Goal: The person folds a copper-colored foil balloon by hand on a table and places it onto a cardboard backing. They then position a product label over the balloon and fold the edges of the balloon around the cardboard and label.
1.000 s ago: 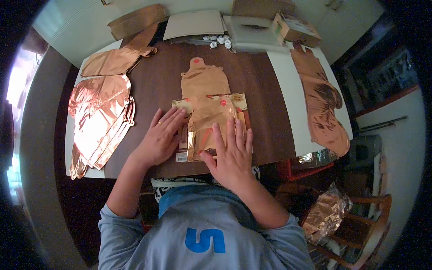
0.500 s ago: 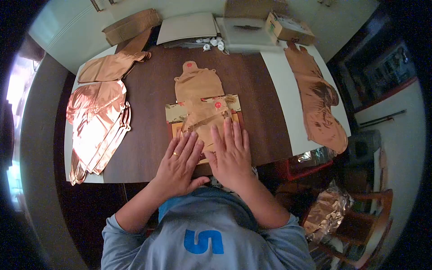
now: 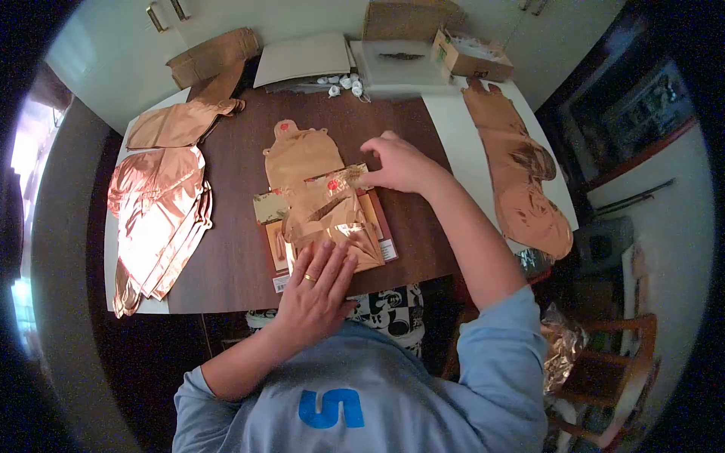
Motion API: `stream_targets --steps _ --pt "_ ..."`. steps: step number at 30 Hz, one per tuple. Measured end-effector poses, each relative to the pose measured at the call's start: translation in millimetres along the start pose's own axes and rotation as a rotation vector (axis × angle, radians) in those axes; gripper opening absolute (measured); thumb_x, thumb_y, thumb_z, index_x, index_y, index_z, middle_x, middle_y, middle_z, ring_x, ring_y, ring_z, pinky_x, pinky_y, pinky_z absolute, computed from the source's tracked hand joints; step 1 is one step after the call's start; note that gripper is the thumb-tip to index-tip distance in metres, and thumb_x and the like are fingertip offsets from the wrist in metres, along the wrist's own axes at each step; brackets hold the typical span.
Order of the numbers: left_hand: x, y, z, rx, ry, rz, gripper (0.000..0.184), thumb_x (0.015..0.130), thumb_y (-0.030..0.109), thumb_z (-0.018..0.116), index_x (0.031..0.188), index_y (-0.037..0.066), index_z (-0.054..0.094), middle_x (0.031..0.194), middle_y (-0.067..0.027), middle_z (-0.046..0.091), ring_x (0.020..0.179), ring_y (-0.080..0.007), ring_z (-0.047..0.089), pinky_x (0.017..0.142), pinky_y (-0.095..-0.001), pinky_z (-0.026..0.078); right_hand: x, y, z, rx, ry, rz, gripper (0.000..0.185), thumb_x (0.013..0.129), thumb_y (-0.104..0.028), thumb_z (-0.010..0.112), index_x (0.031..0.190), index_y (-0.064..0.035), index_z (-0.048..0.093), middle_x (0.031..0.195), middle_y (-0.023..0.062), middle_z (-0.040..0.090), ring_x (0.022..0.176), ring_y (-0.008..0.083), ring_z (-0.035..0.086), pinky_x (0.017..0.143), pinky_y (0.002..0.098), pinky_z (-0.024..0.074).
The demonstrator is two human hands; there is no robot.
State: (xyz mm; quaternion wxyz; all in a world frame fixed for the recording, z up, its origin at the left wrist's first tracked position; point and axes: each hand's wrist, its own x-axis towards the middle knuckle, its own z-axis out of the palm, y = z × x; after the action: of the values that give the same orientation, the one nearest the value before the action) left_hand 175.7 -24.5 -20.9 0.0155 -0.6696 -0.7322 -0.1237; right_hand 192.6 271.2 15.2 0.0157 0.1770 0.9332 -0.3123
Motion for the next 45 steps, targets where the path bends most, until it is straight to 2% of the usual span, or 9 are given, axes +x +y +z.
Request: stream_targets --steps 5,8,14,21,24,28,32,34,45 --pt "-20.2 -16.3 9.9 0.132 0.012 0.039 0.068 0.085 0.028 0.068 0.145 0.005 0.047 0.152 -0.0145 0.045 0.142 -0.0323 0.042 0.116 -0.0517 0.03 21.8 -12.9 -10.6 -0.293 -0.324 -0.072 0.033 0.08 -0.023 0.081 0.096 -0.0026 0.06 0.1 0.0119 0.063 0.093 0.0202 0.065 0.073 0.032 0.0513" --pt "-28.3 -20.4 2.0 0.102 -0.034 0.067 0.065 0.086 0.027 0.067 0.144 0.006 0.047 0.15 -0.0158 0.047 0.139 -0.0333 0.044 0.115 -0.0516 0.032 19.5 -12.7 -14.5 0.08 -0.417 0.098 0.028 0.084 -0.019 0.078 0.09 -0.0028 0.056 0.083 0.0077 0.064 0.072 0.0165 0.068 0.061 0.0307 0.0508" --pt "-35.6 -22.2 7.2 0.065 -0.007 0.059 0.063 0.086 0.023 0.066 0.145 0.011 0.047 0.15 -0.0216 0.045 0.137 -0.0377 0.046 0.113 -0.0529 0.035 28.3 17.2 -34.9 0.499 0.081 0.111 0.015 0.093 -0.015 0.067 0.096 -0.0036 0.057 0.076 0.0044 0.066 0.059 0.0109 0.065 0.046 0.0249 0.0435" --pt "-41.2 -19.0 2.6 0.066 -0.02 0.035 0.068 0.081 0.023 0.07 0.144 0.011 0.049 0.151 -0.0218 0.044 0.136 -0.0384 0.047 0.113 -0.0537 0.035 17.8 80.8 -80.5 0.414 0.364 0.338 0.005 0.093 -0.01 0.059 0.093 -0.0052 0.058 0.073 0.0023 0.064 0.057 0.009 0.061 0.047 0.0239 0.0438" --pt "-46.2 -19.8 3.8 0.022 -0.01 0.022 0.073 0.078 0.025 0.074 0.145 0.01 0.048 0.152 -0.021 0.043 0.139 -0.0383 0.044 0.114 -0.0562 0.031 4.3 95.3 -70.7 0.255 0.298 0.525 0.011 0.089 -0.005 0.059 0.099 -0.0006 0.058 0.081 0.0122 0.069 0.067 0.0228 0.069 0.058 0.0359 0.0544" --pt "-50.9 -21.4 -2.7 -0.116 0.043 -0.067 0.076 0.078 0.029 0.076 0.145 0.008 0.047 0.153 -0.0207 0.041 0.142 -0.0392 0.039 0.115 -0.0589 0.026 -52.8 45.9 -20.5 -0.455 0.772 0.135 0.016 0.09 -0.01 0.06 0.101 0.0017 0.061 0.097 0.0198 0.067 0.094 0.0404 0.065 0.084 0.0473 0.0521" --pt "-54.7 -29.8 -14.3 -0.212 0.151 -0.212 0.074 0.083 0.033 0.073 0.145 0.002 0.046 0.152 -0.0241 0.04 0.141 -0.0432 0.039 0.116 -0.0591 0.024 -117.5 -25.9 10.7 0.069 0.178 0.145 0.014 0.088 -0.015 0.068 0.093 -0.0017 0.068 0.087 0.0166 0.068 0.086 0.0318 0.069 0.075 0.0409 0.0539" --pt "-58.9 -38.4 -16.3 -0.223 0.179 -0.291 0.074 0.084 0.034 0.072 0.145 0.0 0.046 0.151 -0.0257 0.04 0.141 -0.0444 0.038 0.116 -0.0594 0.025 -127.7 -36.9 27.7 0.332 -0.027 0.134 0.015 0.088 -0.015 0.072 0.086 -0.0003 0.068 0.077 0.0058 0.068 0.072 0.0114 0.065 0.065 0.0284 0.0516" --pt "-56.7 -42.0 -15.9 -0.204 0.133 -0.325 0.087 0.087 0.036 0.071 0.152 -0.004 0.029 0.147 -0.0256 0.044 0.14 -0.0438 0.038 0.118 -0.0568 0.022 -108.5 -51.8 52.2 0.387 -0.239 0.207 0.023 0.085 -0.02 0.078 0.089 0.0002 0.068 0.074 0.0056 0.068 0.063 0.0095 0.062 0.057 0.0286 0.0506"
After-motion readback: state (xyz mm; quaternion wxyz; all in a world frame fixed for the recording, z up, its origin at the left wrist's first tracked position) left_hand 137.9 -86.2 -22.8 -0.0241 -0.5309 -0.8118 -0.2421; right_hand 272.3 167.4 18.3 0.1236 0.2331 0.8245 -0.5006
